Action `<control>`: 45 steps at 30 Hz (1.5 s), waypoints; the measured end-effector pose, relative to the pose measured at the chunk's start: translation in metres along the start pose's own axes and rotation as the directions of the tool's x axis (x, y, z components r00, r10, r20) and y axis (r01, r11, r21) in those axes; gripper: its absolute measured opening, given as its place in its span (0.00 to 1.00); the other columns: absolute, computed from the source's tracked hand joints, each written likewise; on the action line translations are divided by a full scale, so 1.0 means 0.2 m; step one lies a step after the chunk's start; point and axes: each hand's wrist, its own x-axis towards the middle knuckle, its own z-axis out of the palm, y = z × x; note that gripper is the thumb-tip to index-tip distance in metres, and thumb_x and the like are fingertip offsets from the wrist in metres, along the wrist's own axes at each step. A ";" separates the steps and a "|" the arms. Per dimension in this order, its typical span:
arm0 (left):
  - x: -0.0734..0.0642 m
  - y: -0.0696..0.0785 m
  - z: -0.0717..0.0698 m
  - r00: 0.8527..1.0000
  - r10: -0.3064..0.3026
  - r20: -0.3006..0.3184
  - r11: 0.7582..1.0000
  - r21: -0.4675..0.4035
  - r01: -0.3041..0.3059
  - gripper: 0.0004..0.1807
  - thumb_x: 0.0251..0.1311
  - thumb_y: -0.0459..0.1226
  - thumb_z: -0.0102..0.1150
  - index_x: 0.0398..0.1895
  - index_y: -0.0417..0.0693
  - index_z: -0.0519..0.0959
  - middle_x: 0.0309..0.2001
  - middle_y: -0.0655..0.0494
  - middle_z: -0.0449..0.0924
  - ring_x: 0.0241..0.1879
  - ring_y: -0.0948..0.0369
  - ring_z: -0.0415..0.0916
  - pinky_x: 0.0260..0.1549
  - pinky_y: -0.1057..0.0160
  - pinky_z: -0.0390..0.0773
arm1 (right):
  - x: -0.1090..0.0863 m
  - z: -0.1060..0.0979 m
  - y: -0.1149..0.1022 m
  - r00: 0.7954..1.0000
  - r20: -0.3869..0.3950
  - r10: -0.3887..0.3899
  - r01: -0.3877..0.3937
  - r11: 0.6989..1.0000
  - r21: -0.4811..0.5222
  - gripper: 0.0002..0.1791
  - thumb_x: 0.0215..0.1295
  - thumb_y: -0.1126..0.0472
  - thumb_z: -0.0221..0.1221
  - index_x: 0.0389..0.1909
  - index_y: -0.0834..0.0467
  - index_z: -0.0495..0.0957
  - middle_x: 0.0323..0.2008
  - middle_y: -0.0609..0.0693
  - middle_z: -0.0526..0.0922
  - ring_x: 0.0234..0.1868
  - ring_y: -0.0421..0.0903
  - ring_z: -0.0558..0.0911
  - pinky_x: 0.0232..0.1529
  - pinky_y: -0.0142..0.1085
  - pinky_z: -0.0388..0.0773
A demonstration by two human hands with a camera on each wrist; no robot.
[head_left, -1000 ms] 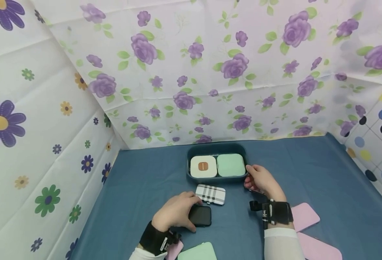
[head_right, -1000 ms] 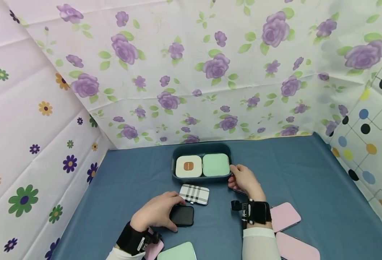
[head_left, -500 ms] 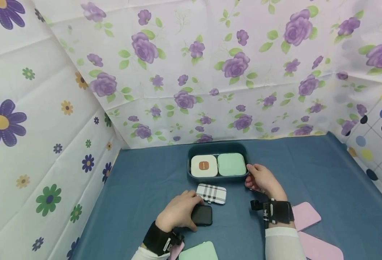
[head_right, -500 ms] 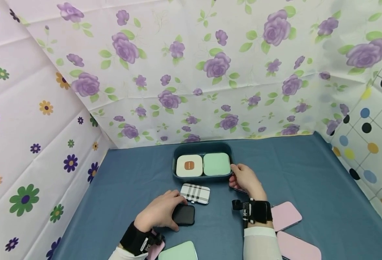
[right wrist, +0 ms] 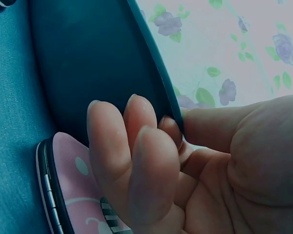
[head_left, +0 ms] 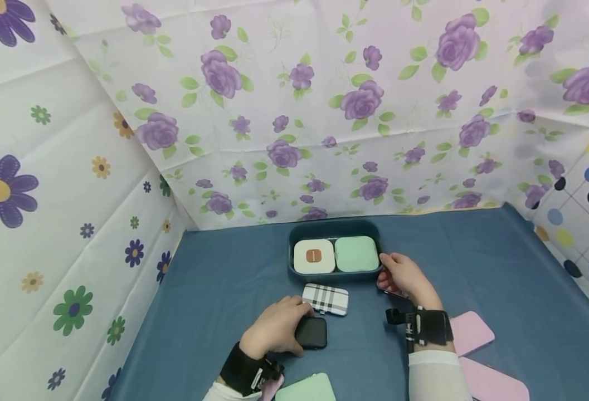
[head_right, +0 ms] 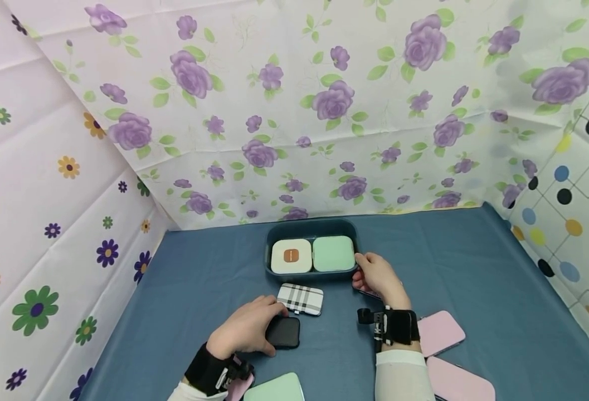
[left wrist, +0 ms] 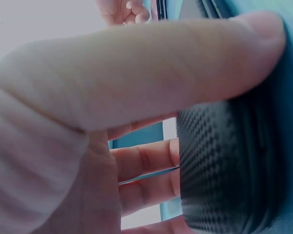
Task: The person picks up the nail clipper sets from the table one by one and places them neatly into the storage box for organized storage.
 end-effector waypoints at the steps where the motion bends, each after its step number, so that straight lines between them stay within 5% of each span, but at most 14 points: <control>1: 0.00 0.00 0.00 1.000 0.003 0.002 1.000 -0.003 -0.003 0.40 0.38 0.47 0.93 0.58 0.61 0.82 0.48 0.62 0.76 0.44 0.62 0.70 0.43 0.57 0.77 | 0.00 0.00 0.00 1.000 0.002 0.002 -0.002 1.000 0.001 0.22 0.90 0.47 0.42 0.46 0.64 0.69 0.30 0.54 0.81 0.31 0.49 0.85 0.32 0.40 0.82; 23: -0.04 -0.01 -0.04 0.999 0.050 -0.022 0.999 0.006 -0.049 0.38 0.40 0.46 0.92 0.57 0.60 0.82 0.48 0.62 0.77 0.43 0.63 0.73 0.41 0.58 0.79 | 0.00 0.01 -0.01 1.000 -0.009 -0.019 0.018 0.999 -0.027 0.23 0.90 0.46 0.43 0.44 0.63 0.70 0.31 0.54 0.81 0.31 0.49 0.85 0.33 0.42 0.82; 30: -0.06 -0.04 -0.07 0.998 0.056 -0.029 0.994 -0.095 -0.058 0.37 0.43 0.39 0.90 0.58 0.58 0.80 0.48 0.62 0.74 0.36 0.65 0.73 0.36 0.60 0.78 | 0.01 0.01 -0.01 0.999 -0.023 -0.023 0.022 0.999 -0.044 0.23 0.90 0.47 0.43 0.44 0.63 0.70 0.30 0.54 0.81 0.31 0.50 0.85 0.32 0.42 0.83; 45: -0.04 -0.05 -0.10 0.999 0.027 0.034 0.985 -0.171 -0.021 0.36 0.50 0.38 0.81 0.65 0.57 0.77 0.52 0.63 0.77 0.40 0.63 0.73 0.39 0.60 0.75 | 0.01 0.00 0.01 1.000 -0.023 -0.017 0.016 0.999 -0.040 0.23 0.90 0.47 0.43 0.44 0.63 0.70 0.31 0.55 0.81 0.32 0.51 0.86 0.33 0.43 0.83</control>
